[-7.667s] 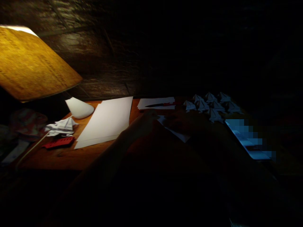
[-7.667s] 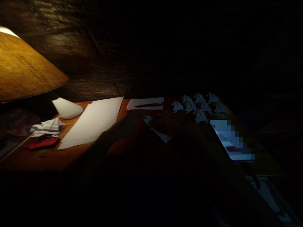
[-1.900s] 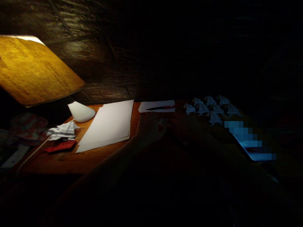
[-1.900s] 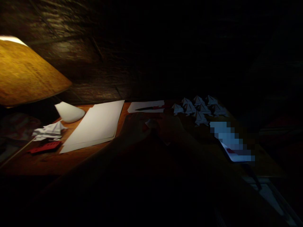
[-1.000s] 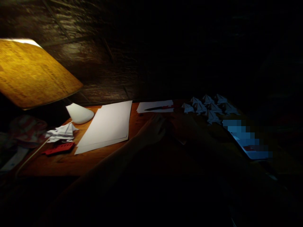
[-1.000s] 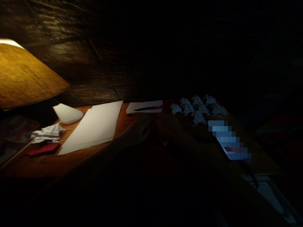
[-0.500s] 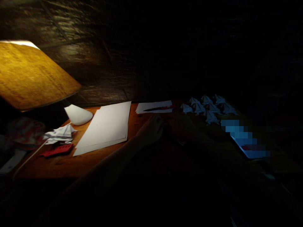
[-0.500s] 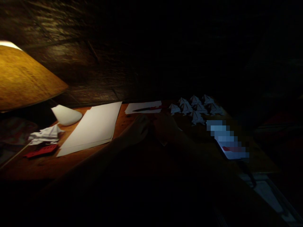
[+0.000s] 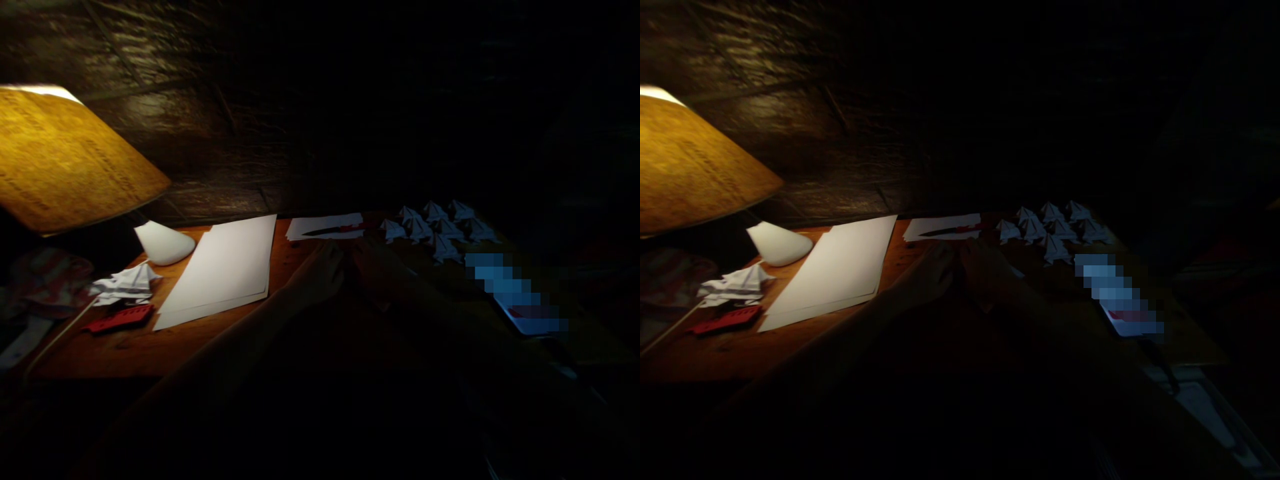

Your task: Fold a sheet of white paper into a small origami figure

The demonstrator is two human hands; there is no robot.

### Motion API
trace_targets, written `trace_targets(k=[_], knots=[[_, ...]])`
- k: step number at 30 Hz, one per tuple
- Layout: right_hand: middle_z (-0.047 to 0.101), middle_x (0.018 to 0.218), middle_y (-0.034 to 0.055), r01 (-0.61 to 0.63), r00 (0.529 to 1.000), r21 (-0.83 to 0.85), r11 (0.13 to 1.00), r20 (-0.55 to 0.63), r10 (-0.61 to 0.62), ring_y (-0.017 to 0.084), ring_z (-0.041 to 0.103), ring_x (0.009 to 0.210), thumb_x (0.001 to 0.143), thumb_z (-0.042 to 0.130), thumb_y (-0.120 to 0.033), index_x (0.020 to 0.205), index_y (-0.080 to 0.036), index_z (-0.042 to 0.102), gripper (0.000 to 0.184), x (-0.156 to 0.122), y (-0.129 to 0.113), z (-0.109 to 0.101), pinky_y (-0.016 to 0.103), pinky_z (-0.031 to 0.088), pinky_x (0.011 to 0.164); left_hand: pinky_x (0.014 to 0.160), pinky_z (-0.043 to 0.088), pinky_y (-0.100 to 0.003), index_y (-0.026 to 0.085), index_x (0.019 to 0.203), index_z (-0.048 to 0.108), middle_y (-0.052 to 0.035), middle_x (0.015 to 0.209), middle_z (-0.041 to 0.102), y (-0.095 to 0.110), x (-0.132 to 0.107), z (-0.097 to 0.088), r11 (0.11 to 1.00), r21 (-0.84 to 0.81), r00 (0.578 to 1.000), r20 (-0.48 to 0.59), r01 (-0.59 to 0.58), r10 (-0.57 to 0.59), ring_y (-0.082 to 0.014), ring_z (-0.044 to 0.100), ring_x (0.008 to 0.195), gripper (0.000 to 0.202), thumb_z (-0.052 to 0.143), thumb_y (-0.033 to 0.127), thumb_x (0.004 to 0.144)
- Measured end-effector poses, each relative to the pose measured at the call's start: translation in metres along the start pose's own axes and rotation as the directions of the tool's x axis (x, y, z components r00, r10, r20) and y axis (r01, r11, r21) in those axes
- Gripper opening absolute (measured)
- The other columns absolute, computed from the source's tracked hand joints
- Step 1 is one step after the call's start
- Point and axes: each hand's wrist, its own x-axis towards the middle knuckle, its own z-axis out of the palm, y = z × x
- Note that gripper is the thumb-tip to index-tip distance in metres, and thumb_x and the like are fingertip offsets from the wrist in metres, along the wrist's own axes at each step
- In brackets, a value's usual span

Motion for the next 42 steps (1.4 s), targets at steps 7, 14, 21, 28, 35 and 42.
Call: trace_targets(k=[7,14,21,28,35,42], knots=[[0.057,0.125,0.0196,0.022,1.000,-0.010,1.000,-0.007,-0.023,0.030,0.052,0.114,0.097,0.042,-0.023,0.119,-0.007,0.062,0.033,-0.001,0.000,-0.001,0.040,0.047,0.093,0.100,0.052,-0.043,0.014,0.103,0.058,-0.0134,0.117,0.053,0.001,0.001,-0.001,1.000,0.028,1.000,-0.001,-0.004,0.004,-0.0265,0.052,0.112,0.017,0.053,0.016,0.087],[0.058,0.125,0.0198,0.024,1.000,-0.020,0.999,-0.003,-0.024,0.029,0.053,0.114,0.098,0.043,-0.025,0.116,-0.008,0.063,0.032,0.000,0.001,-0.001,0.038,0.048,0.091,0.099,0.052,-0.043,0.016,0.104,0.058,-0.0121,0.117,0.052,0.001,0.000,-0.001,0.999,0.042,1.000,-0.003,0.017,-0.017,-0.0276,0.051,0.116,0.018,0.055,0.018,0.087],[0.059,0.124,0.0183,0.001,1.000,-0.030,1.000,0.000,-0.001,0.028,0.056,0.110,0.101,0.040,-0.031,0.117,-0.011,0.065,0.036,0.000,0.002,-0.003,0.036,0.048,0.083,0.097,0.053,-0.041,0.014,0.104,0.059,-0.0137,0.117,0.053,0.001,0.001,-0.002,0.999,0.042,1.000,0.002,-0.005,0.004,-0.0280,0.052,0.114,0.018,0.053,0.018,0.087],[0.062,0.122,0.0171,0.020,1.000,-0.069,0.997,-0.018,-0.021,0.029,0.059,0.106,0.104,0.034,-0.038,0.113,-0.012,0.069,0.044,0.001,0.002,-0.003,0.039,0.046,0.084,0.092,0.054,-0.040,0.015,0.106,0.061,-0.0130,0.119,0.056,0.001,0.002,-0.003,0.999,0.027,1.000,0.017,0.019,-0.019,-0.0264,0.055,0.111,0.021,0.054,0.018,0.086],[0.064,0.120,0.0162,0.011,1.000,-0.062,0.998,-0.002,-0.012,0.030,0.057,0.113,0.104,0.035,-0.041,0.115,-0.013,0.071,0.047,0.001,0.000,-0.011,0.040,0.042,0.093,0.084,0.055,-0.039,0.015,0.105,0.064,-0.0126,0.117,0.060,0.008,0.002,-0.010,0.996,0.056,0.997,0.015,0.076,-0.077,-0.0263,0.060,0.105,0.022,0.056,0.021,0.085],[0.068,0.111,0.0175,-0.048,0.999,-0.049,0.998,-0.018,0.047,0.031,0.059,0.110,0.098,0.046,-0.045,0.102,-0.012,0.077,0.045,0.000,0.005,-0.016,0.039,0.042,0.094,0.094,0.050,-0.045,0.019,0.111,0.071,-0.0117,0.117,0.066,0.004,-0.001,-0.016,0.980,0.103,0.985,-0.048,0.168,-0.164,-0.0302,0.062,0.108,0.031,0.063,0.033,0.084]])
